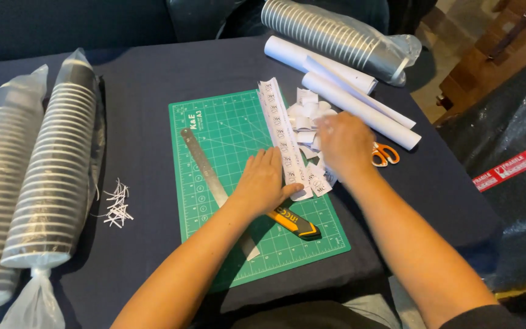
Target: Cutting individual labels from a printed strip using a utility knife, ruler, and scissors on a cutting mat.
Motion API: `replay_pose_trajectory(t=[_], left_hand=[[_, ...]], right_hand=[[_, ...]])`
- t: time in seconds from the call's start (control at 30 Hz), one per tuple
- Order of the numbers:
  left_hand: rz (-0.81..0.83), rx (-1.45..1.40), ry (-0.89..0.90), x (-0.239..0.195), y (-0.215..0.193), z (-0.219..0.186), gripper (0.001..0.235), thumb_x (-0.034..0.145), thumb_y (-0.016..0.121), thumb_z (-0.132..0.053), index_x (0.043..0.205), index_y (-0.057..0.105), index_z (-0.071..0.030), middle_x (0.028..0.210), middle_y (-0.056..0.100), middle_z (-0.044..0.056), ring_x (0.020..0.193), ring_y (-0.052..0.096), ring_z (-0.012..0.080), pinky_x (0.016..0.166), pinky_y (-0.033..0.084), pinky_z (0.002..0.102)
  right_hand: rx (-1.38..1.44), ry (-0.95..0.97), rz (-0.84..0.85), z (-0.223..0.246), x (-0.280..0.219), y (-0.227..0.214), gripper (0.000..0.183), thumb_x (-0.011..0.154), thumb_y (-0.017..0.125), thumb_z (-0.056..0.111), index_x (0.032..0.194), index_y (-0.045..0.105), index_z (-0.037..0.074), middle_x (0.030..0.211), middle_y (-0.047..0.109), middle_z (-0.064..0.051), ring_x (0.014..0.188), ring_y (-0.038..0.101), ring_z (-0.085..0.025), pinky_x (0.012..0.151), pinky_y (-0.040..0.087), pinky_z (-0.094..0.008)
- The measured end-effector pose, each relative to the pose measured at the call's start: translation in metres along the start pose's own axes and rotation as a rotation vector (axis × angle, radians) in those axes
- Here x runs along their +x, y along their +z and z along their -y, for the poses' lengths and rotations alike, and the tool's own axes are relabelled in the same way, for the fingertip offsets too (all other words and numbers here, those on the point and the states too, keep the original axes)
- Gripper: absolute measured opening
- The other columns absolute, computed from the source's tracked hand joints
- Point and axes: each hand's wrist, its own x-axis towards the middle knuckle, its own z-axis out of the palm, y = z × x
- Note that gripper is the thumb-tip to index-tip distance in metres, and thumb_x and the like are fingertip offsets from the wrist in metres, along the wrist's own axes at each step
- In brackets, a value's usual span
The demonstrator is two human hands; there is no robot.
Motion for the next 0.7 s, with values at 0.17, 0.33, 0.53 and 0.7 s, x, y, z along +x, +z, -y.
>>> replay_pose_trajectory(t=[0.17, 0.33, 0.53, 0.7], left_hand=[[0.043, -0.049, 0.021, 0.009, -0.023, -0.017, 0.095, 0.097, 0.061, -0.060, 0.150, 0.039, 0.015, 0.149, 0.049, 0.036, 0.145, 0.043, 0.0523, 0.119, 0.032, 0.064], [0.110, -0.131, -0.029, 0.006, -0.030, -0.013, 0.091, 0.102, 0.051, -0.061, 0.155, 0.035, 0.011, 0.155, 0.045, 0.032, 0.149, 0.038, 0.0492, 0.121, 0.026, 0.065], [0.082, -0.190, -0.089, -0.026, -0.066, -0.007, 0.085, 0.102, 0.053, -0.058, 0.158, 0.037, 0.003, 0.157, 0.046, 0.025, 0.150, 0.039, 0.0444, 0.122, 0.022, 0.066], [-0.018, -0.230, -0.087, -0.034, -0.053, 0.015, 0.072, 0.103, 0.058, -0.048, 0.155, 0.045, 0.001, 0.149, 0.055, 0.025, 0.144, 0.047, 0.0438, 0.122, 0.022, 0.067]], right_hand=[[-0.102, 0.107, -0.033, -0.125, 0.034, 0.046, 0.022, 0.094, 0.077, 0.022, 0.112, 0.082, 0.010, 0.097, 0.069, -0.015, 0.095, 0.066, -0.042, 0.076, 0.056, -0.054], [-0.099, 0.205, 0.303, -0.175, 0.056, 0.066, 0.026, 0.101, 0.064, 0.039, 0.117, 0.081, 0.027, 0.106, 0.071, -0.009, 0.107, 0.067, -0.036, 0.088, 0.052, -0.049], [0.120, 0.281, 0.467, -0.172, 0.073, 0.060, 0.025, 0.103, 0.060, 0.027, 0.115, 0.081, 0.022, 0.120, 0.075, -0.016, 0.122, 0.065, -0.042, 0.101, 0.052, -0.051], [0.130, 0.362, 0.551, -0.168, 0.076, 0.036, 0.025, 0.100, 0.061, 0.020, 0.111, 0.083, 0.025, 0.119, 0.078, -0.015, 0.122, 0.067, -0.040, 0.102, 0.053, -0.048]])
